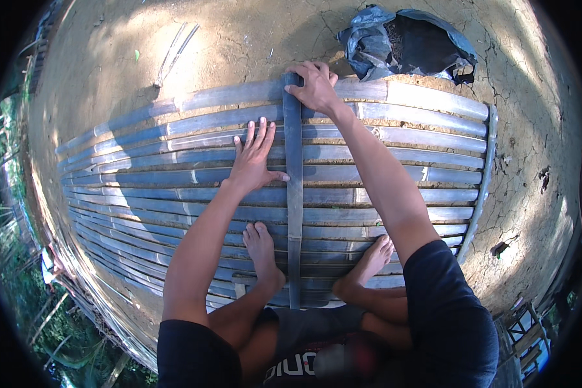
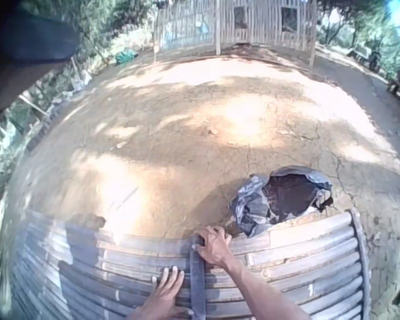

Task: The person assembles a bamboo lattice structure by hammering nails through cross-beams and securing them with wire using pliers.

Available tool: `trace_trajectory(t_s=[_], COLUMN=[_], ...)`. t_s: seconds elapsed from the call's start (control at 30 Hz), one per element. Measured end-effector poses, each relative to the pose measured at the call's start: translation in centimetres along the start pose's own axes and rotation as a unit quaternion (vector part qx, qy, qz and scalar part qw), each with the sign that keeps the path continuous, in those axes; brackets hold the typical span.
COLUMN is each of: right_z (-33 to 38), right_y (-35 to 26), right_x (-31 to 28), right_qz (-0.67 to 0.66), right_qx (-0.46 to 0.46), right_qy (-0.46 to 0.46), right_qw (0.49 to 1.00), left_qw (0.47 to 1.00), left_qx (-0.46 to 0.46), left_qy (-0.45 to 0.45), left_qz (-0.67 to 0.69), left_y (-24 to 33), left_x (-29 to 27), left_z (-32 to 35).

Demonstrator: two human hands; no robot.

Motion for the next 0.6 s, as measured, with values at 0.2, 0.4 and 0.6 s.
trace_trajectory(t_s=[0.2,0.4,0.6], right_z=[-0.6,-1.6,-2.4], right_y=[0.0,1.8,3.4], right_x=[0.0,-0.7,-2.1], right_qz=[0.013,-0.137,-0.380], right_qx=[-0.005,0.016,0.068], right_qy=[-0.024,-0.038,-0.053], right_qw=[1.000,0.990,0.921], left_qw=[1.000,1.000,0.999], left_qx=[0.002,-0.009,-0.022], left_qy=[0.016,-0.020,-0.038], left_qz=[0.008,0.007,0.012], left_y=[-0.3,-0.2,-0.4], left_x=[-0.4,-0.2,-0.3], left_z=[-0.2,-0.2,-0.1])
Point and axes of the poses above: each hand's wrist, its own z-axis away from the middle knuckle, its own x-axis out of the palm, y = z × x, the point moved 8 cm from there along -z, towards the middle knuckle, and after that the axes turned 4 degrees about -z, right-handed, at the moved point
